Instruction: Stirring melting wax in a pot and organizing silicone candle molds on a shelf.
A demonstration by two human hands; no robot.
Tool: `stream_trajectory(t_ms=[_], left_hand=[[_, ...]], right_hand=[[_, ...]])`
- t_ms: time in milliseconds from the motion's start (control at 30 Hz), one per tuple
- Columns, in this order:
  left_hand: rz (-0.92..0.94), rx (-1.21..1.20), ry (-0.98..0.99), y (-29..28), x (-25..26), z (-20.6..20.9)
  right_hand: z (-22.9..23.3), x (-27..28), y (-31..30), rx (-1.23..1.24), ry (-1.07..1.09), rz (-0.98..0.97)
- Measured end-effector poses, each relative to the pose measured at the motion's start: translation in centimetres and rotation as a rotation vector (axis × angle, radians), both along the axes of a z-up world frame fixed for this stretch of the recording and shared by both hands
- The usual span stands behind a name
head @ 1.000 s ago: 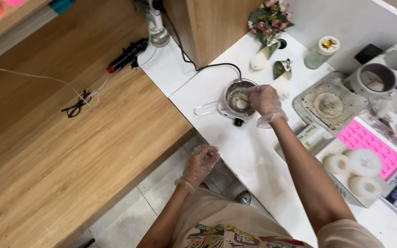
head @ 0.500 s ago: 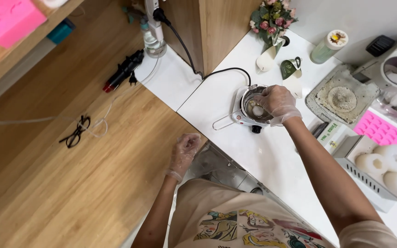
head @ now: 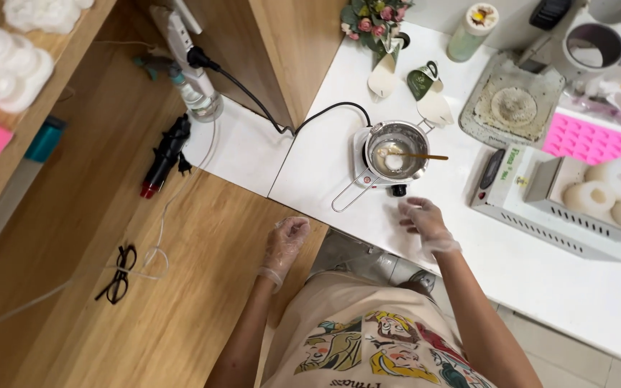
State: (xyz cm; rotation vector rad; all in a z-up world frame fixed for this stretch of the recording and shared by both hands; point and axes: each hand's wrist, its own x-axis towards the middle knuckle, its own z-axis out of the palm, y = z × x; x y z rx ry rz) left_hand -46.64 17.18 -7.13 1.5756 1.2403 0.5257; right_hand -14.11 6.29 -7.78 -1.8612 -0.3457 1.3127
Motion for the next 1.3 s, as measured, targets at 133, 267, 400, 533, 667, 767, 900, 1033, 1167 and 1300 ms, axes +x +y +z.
stream_trajectory(t_ms=[133,267,400,533,667,767,900,1033,1167,1300], left_hand=[[-0.149,-0.044,0.192,1.3,-1.2,-0.9],[-0.282,-0.128,0.458,2.0,-2.1,0.0],[-0.276,-0.133,0.474,1.5,-1.9,0.4],[-0.306,-0.16,0.467,0.9,-0.9,-0.5],[-0.376,-0.121,0.439,1.0,0.0,-0.6],[-0.39,-0.164,0.479,1.8,0.9,1.6],[-0.366,-0.168,0.503,2.3,0.3,0.9],[-0.324,-0.127,0.478,2.1,-0.6,0.6],[-0.343,-0.102,0.476,1.4,-1.4,-1.4],[-0.304,-0.132,0.391,0.7,0.5,1.2]], right_hand=[[-3.0,-0.8,1.9,0.086,0.282,-0.371],[-9.1,0.1,1.9,0.265,0.637,-0.537],[-9.3,-0.2,1.8,0.325,0.744,-0.53],[-8.9,-0.4,2.0,0.312,0.733,-0.531],[-9.0,-0.4,2.3,0.306,0.74,-0.525],[-9.0,-0.7,2.6,0.289,0.737,-0.536],[-8.2,-0.4,2.3,0.256,0.709,-0.542],[-7.9,0.6,1.9,0.231,0.33,-0.721],[2.3,0.8,2.6,0.303,-0.13,-0.712],[3.8,4.4,4.6,0.293,-0.286,-0.513]])
